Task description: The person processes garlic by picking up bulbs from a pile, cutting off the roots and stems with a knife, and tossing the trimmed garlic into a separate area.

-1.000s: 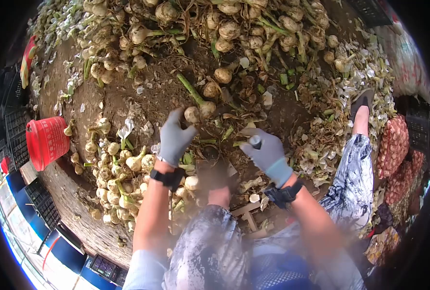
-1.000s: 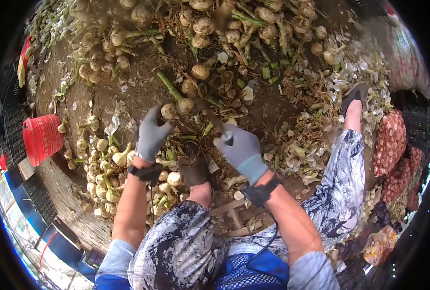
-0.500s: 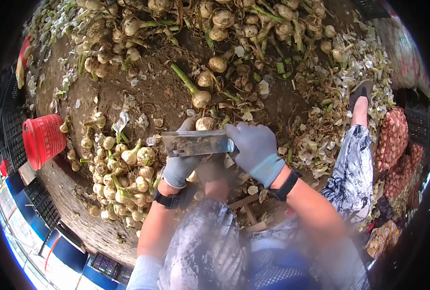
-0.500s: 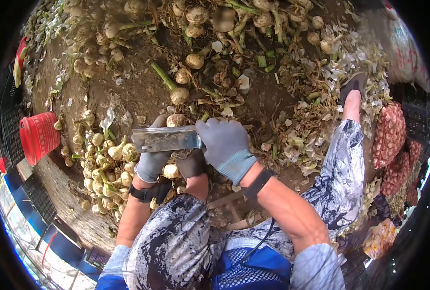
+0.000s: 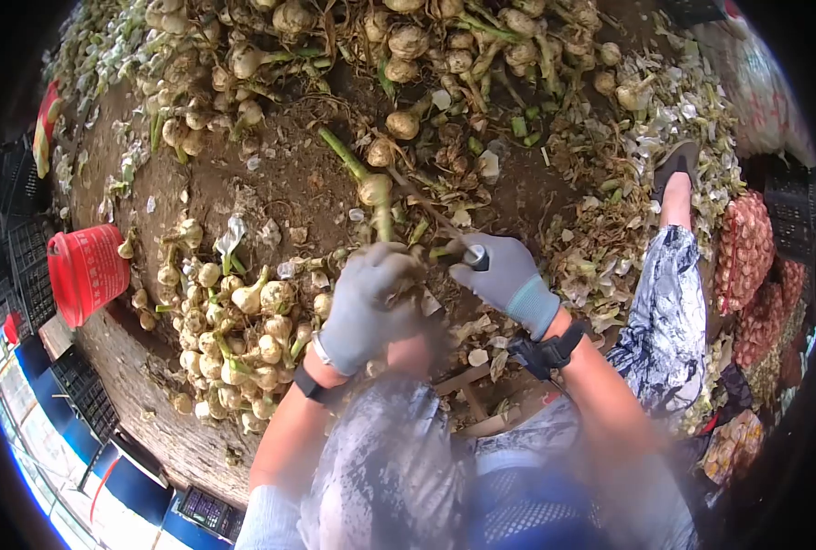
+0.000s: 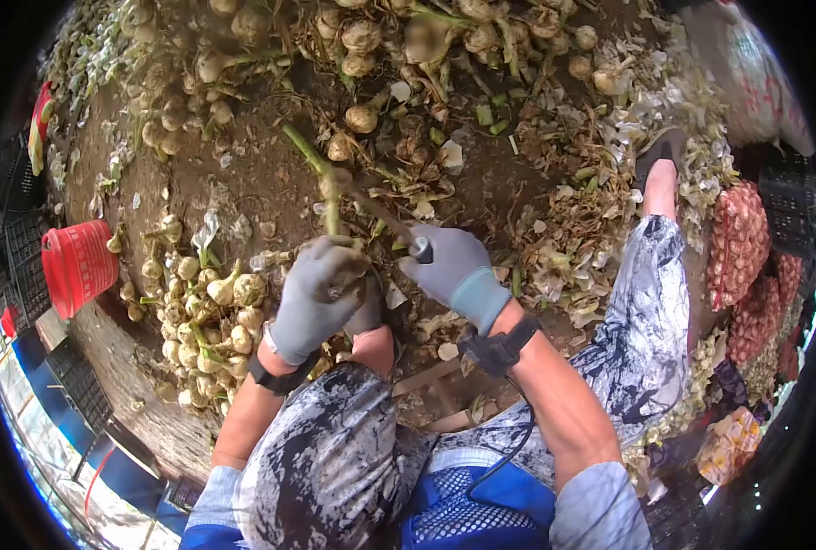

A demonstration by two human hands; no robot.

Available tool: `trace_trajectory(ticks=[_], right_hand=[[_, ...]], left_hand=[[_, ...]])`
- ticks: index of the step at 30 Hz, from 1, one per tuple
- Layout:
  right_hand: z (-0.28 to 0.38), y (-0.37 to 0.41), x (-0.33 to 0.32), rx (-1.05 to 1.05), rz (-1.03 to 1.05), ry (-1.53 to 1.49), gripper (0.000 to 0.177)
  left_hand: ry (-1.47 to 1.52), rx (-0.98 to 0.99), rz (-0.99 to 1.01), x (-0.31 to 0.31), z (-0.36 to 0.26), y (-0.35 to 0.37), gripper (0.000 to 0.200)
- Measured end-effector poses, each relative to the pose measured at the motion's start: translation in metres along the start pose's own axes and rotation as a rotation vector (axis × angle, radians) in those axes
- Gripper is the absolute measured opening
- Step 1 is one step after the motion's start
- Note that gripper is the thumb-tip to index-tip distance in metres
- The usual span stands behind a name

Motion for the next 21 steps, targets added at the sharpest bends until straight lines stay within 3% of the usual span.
trace_trajectory(ticks=[2, 3, 4, 5, 6, 8, 9, 10, 11, 12, 14, 16, 18, 21], right_hand=[[0.034, 0.004, 0.002, -0.109, 0.100, 0.029, 0.027], [0.051, 0.009, -0.001, -0.139, 0.094, 0.033, 0.026], [0.051, 0.010, -0.002, -0.146, 0.086, 0.029, 0.026], [0.045, 0.009, 0.000, -0.118, 0.085, 0.172, 0.025], [0.036, 0.008, 0.002, -0.091, 0.081, 0.317, 0.025], [-0.007, 0.010, 0.008, -0.013, -0.003, 0.342, 0.025], [-0.035, 0.019, 0.004, 0.018, -0.058, 0.183, 0.025], [-0.058, 0.028, 0.000, 0.050, -0.110, 0.018, 0.026], [-0.074, 0.035, -0.001, 0.053, -0.113, 0.010, 0.026], [-0.091, 0.042, -0.006, 0.106, -0.171, -0.055, 0.027], [-0.098, 0.041, -0.008, 0.154, -0.225, -0.128, 0.028], [-0.102, 0.043, -0.002, 0.282, -0.189, -0.295, 0.031], [-0.098, 0.035, 0.000, 0.190, -0.230, -0.350, 0.031], [-0.077, 0.027, -0.008, 0.154, -0.235, -0.492, 0.033]], left_hand=[[-0.264, 0.030, 0.155, 0.014, -0.002, 0.006, 0.021], [-0.273, 0.037, 0.152, 0.014, -0.004, 0.006, 0.021], [-0.321, 0.167, 0.104, 0.011, -0.015, 0.007, 0.020], [-0.368, 0.297, 0.059, 0.008, -0.027, 0.011, 0.019], [-0.376, 0.306, 0.060, 0.004, -0.033, 0.016, 0.019], [-0.384, 0.259, -0.055, -0.014, -0.042, 0.033, 0.021], [-0.436, 0.193, -0.063, -0.030, -0.047, 0.045, 0.020], [-0.436, -0.078, 0.092, -0.037, -0.020, 0.064, 0.019], [-0.452, -0.268, 0.369, -0.039, 0.004, 0.087, 0.018], [-0.402, -0.401, 0.588, -0.038, 0.035, 0.120, 0.037], [-0.620, -0.460, 0.831, -0.052, 0.054, 0.129, 0.023], [-0.535, -0.456, 0.433, -0.062, 0.064, 0.082, 0.032], [-0.538, -0.168, 0.113, -0.057, 0.047, 0.017, 0.046], [-0.617, -0.013, 0.087, -0.013, 0.079, -0.057, 0.053]])
Point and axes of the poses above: each hand's wrist, its own y-axis away from the middle knuckle, its own x-axis out of the palm, z = x × y, the point moved 7 cm from there along -y, towards the middle knuckle, and after that the axes turned 1 degree about z, right-handed, at the moved point
